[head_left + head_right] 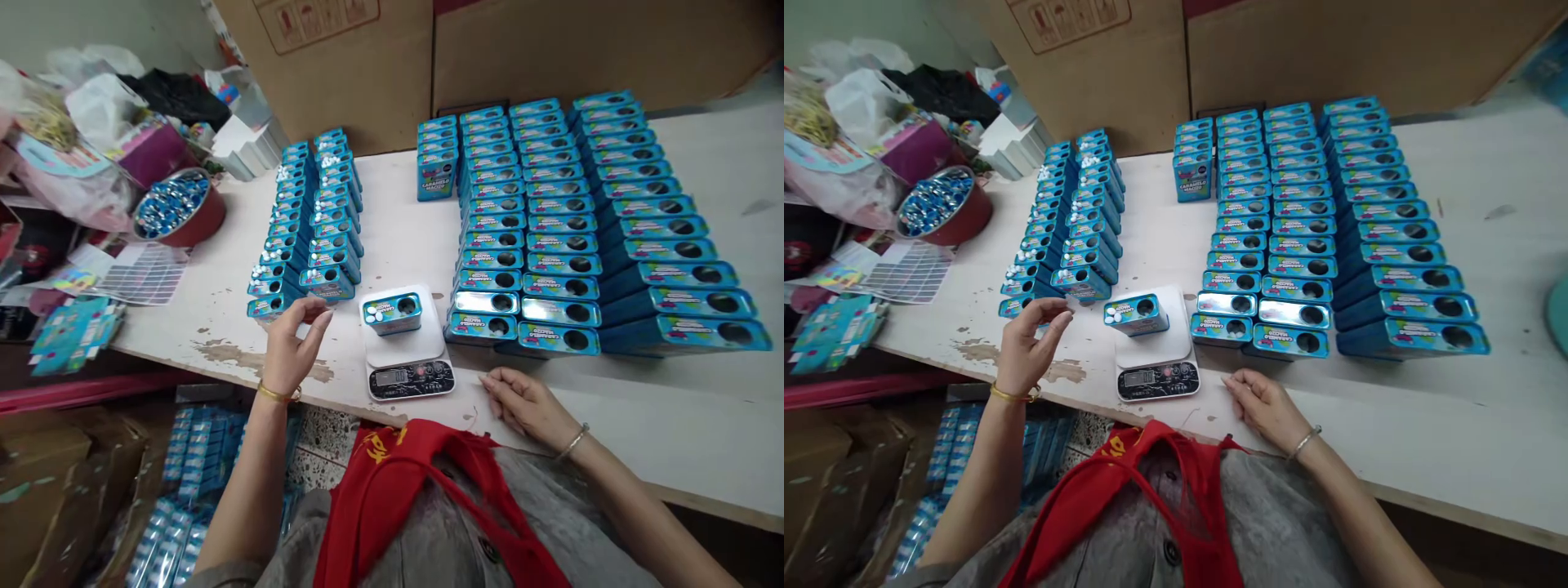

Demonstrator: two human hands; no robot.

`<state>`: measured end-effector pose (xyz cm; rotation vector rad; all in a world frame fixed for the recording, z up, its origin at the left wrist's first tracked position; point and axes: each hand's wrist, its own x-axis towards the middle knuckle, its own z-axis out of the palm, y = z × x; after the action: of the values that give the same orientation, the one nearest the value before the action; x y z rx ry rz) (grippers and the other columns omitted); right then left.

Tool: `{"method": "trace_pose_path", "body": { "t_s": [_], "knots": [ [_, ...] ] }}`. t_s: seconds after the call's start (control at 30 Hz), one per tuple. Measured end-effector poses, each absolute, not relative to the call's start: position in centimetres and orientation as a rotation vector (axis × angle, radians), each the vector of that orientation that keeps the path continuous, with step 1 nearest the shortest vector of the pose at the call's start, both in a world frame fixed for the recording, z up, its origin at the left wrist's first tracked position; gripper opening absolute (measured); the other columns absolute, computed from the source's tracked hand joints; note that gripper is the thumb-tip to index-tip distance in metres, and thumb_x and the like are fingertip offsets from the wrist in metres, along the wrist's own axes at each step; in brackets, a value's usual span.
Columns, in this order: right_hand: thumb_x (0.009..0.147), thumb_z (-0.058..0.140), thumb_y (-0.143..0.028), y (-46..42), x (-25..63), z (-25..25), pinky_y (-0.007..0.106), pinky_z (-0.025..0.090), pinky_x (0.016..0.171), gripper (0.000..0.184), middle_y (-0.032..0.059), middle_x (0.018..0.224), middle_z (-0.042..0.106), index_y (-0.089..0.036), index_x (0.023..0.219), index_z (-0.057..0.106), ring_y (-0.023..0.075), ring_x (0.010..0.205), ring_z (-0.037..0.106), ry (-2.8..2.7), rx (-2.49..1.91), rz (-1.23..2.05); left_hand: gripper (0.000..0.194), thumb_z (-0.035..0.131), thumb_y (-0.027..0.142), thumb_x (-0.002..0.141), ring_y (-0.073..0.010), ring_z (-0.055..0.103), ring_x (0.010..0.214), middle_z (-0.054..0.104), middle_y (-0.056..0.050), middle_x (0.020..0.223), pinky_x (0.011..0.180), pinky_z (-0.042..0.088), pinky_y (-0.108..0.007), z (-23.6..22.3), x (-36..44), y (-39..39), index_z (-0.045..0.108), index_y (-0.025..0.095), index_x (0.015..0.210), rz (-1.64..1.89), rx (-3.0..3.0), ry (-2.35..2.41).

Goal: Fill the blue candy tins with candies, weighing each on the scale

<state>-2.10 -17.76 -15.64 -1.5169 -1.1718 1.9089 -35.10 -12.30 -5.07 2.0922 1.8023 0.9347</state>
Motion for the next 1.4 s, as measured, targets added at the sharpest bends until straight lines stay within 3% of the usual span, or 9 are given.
{"method": "trace_pose_path", "body": {
  "t_s": [0.37,0.5,0.67,0.77,0.87,0.97,1.03,1.17,1.4],
  "knots": [
    [0.080,0.047,-0.063,-18.2,-2.7,-14.4,0.022,0.023,0.037,0.045,-0.0043,0.049,0.048,-0.020,0.068,0.045,0.0067,0.036,0.034,-1.299,-1.571,1.825,0.029,0.056,0.027,0.087,-0.0136,0.062,0.087,0.066,-0.004,0.095,0.081,0.051,-0.030,-6.2,-33.8,-12.9,0.055,0.019,0.115,1.000,2.236,1.628],
    [0.086,0.048,-0.053,-16.9,-4.9,-10.0,0.022,0.032,0.047,0.036,-0.0043,0.054,0.045,-0.019,0.074,0.051,0.0089,0.049,0.041,-1.480,-1.428,1.681,0.029,0.058,0.026,0.085,-0.0170,0.059,0.099,0.063,-0.006,0.106,0.086,0.050,-0.034,-6.4,-32.6,-12.7,0.056,0.022,0.114,0.993,2.381,1.537],
    [0.090,0.047,-0.044,-11.6,-8.9,-4.5,0.022,0.032,0.052,0.031,-0.0039,0.058,0.045,-0.018,0.074,0.054,0.0090,0.053,0.041,-1.807,-1.236,1.290,0.035,0.060,0.024,0.084,-0.0194,0.056,0.105,0.059,-0.008,0.114,0.089,0.047,-0.037,-6.9,-31.7,-12.7,0.055,0.024,0.118,1.002,2.451,1.539],
    [0.091,0.044,-0.045,-8.7,-10.7,-3.7,0.022,0.031,0.052,0.034,-0.0039,0.055,0.047,-0.017,0.078,0.059,0.0095,0.053,0.042,-1.996,-1.153,1.113,0.038,0.059,0.025,0.084,-0.0222,0.052,0.112,0.055,-0.009,0.123,0.094,0.043,-0.042,-7.2,-31.5,-13.1,0.053,0.026,0.121,0.974,2.467,1.598],
    [0.092,0.039,-0.049,-7.3,-11.5,-4.1,0.023,0.037,0.056,0.043,0.0007,0.064,0.059,-0.015,0.091,0.065,0.0122,0.058,0.051,-2.103,-1.102,1.047,0.044,0.060,0.027,0.083,-0.0245,0.049,0.119,0.052,-0.011,0.129,0.098,0.040,-0.044,-7.5,-31.4,-13.5,0.049,0.027,0.126,0.958,2.485,1.632],
    [0.092,0.038,-0.052,-7.0,-11.7,-4.5,0.026,0.042,0.062,0.052,0.0053,0.072,0.064,-0.010,0.111,0.062,0.0158,0.067,0.058,-2.089,-1.105,1.038,0.048,0.059,0.029,0.083,-0.0264,0.044,0.125,0.049,-0.011,0.134,0.100,0.037,-0.047,-7.9,-31.1,-13.6,0.045,0.027,0.129,0.951,2.519,1.628],
    [0.092,0.038,-0.052,-7.1,-11.6,-4.7,0.027,0.043,0.061,0.055,0.0026,0.063,0.060,-0.008,0.118,0.059,0.0155,0.064,0.058,-2.040,-1.124,1.095,0.048,0.058,0.029,0.084,-0.0272,0.041,0.128,0.047,-0.011,0.137,0.102,0.035,-0.049,-8.1,-30.7,-13.5,0.044,0.027,0.130,0.937,2.545,1.618],
    [0.091,0.041,-0.051,-7.3,-11.1,-5.1,0.026,0.042,0.054,0.057,-0.0037,0.048,0.048,-0.007,0.122,0.058,0.0127,0.050,0.051,-1.817,-1.209,1.219,0.043,0.055,0.027,0.086,-0.0264,0.038,0.131,0.046,-0.011,0.139,0.105,0.031,-0.051,-8.1,-29.3,-12.7,0.046,0.026,0.128,0.862,2.609,1.585],
    [0.088,0.047,-0.052,-9.4,-8.9,-4.2,0.025,0.041,0.050,0.052,-0.0056,0.046,0.044,-0.012,0.119,0.059,0.0101,0.044,0.042,-1.516,-1.308,1.293,0.038,0.049,0.031,0.090,-0.0244,0.032,0.136,0.043,-0.009,0.141,0.111,0.020,-0.053,-6.7,-28.0,-10.9,0.047,0.025,0.127,0.807,2.623,1.556]
  ]
}}
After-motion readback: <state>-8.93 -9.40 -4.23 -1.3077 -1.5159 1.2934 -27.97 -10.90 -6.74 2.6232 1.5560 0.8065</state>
